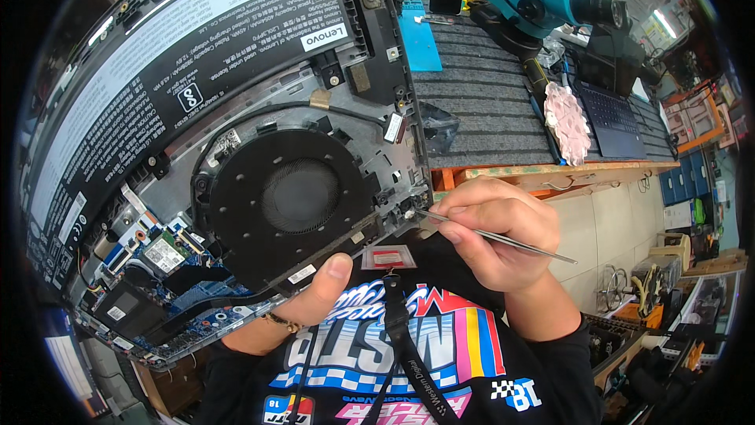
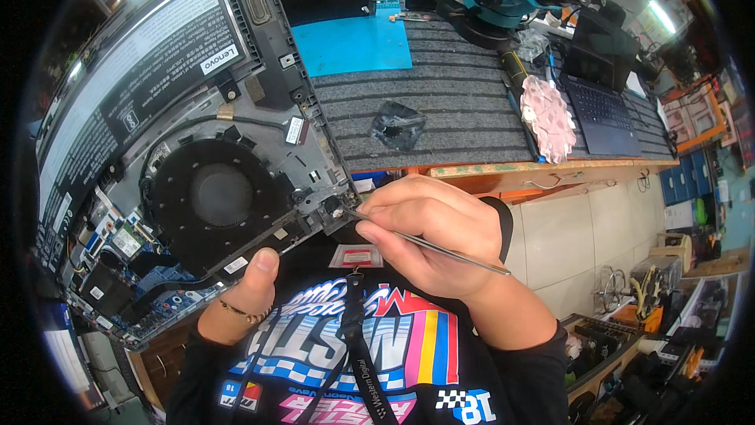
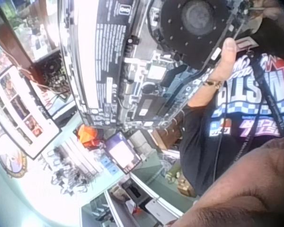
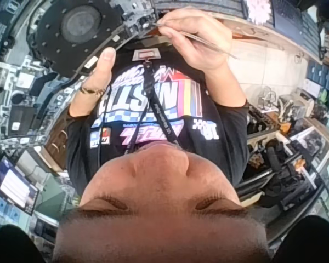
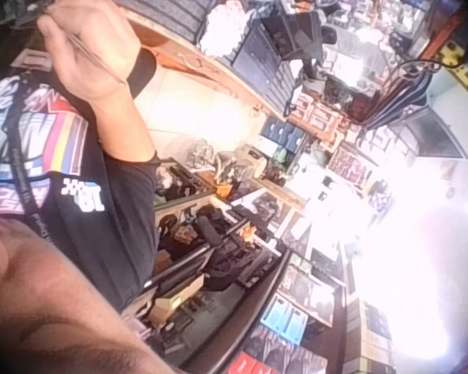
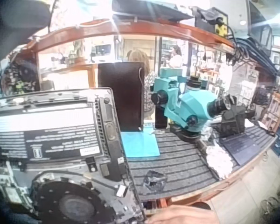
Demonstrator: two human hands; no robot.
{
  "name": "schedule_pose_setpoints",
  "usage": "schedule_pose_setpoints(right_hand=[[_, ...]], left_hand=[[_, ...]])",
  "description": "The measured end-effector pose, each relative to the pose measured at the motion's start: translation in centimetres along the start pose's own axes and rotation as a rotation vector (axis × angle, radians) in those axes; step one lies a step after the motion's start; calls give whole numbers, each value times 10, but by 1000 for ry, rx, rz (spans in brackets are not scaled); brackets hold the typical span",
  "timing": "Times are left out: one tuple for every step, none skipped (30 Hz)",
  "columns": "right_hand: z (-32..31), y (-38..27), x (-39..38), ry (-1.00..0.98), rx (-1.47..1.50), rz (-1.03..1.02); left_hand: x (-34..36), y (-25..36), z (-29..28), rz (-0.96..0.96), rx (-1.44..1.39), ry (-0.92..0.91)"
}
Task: The person uses tweezers and a small tool to manipulate components on a circuit board and around the fan area of an open laptop, then picks up the laptop to work on the side hinge.
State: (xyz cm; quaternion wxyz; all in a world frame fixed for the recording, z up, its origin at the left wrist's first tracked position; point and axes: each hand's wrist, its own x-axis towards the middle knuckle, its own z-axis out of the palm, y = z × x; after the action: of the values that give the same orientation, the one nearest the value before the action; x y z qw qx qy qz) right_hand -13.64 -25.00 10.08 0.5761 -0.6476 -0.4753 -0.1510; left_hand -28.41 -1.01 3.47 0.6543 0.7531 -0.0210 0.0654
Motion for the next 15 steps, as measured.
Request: schedule_pose_setpoints(right_hand=[[0, 1, 0, 1, -1, 0], [1, 2, 0, 3, 0, -19], [1, 3, -1, 6, 1, -37], [3, 4, -2, 7, 2, -37], [6, 5, -4, 42, 47, -26], [7, 6, -5, 77, 93, -14], [7, 5, -4, 77, 95, -14], [5, 5, -4, 54, 83, -17], [4, 5, -3, 32, 71, -19], [4, 5, -4, 33, 69, -20], [3, 4, -5, 37, 50, -26], [2, 4, -6, 40, 32, -33], [3, 4, -5, 38, 33, -31], [4, 4, -5, 41, 30, -29], [5, 5, -5, 44, 27, -27]], left_hand=[[0, 0, 0, -1, 1, 0], [1, 0, 0, 0, 0, -1], [1, 0, 0, 1, -1, -1], [1, -1, 1, 0, -1, -1], [2, -1, 1, 2, -1, 1], [2, -1, 1, 1, 0, 0], [1, 0, 1, 2, 1, 2], [1, 0, 1, 0, 2, 6], [1, 0, 1, 1, 4, 9], [0, 0, 2, 0, 3, 6], [1, 0, 2, 3, 3, 6], [1, 0, 3, 5, 3, 4], [0, 0, 3, 2, 0, 6], [1, -1, 2, 1, -2, 8], [1, -2, 1, 1, -5, 12]])
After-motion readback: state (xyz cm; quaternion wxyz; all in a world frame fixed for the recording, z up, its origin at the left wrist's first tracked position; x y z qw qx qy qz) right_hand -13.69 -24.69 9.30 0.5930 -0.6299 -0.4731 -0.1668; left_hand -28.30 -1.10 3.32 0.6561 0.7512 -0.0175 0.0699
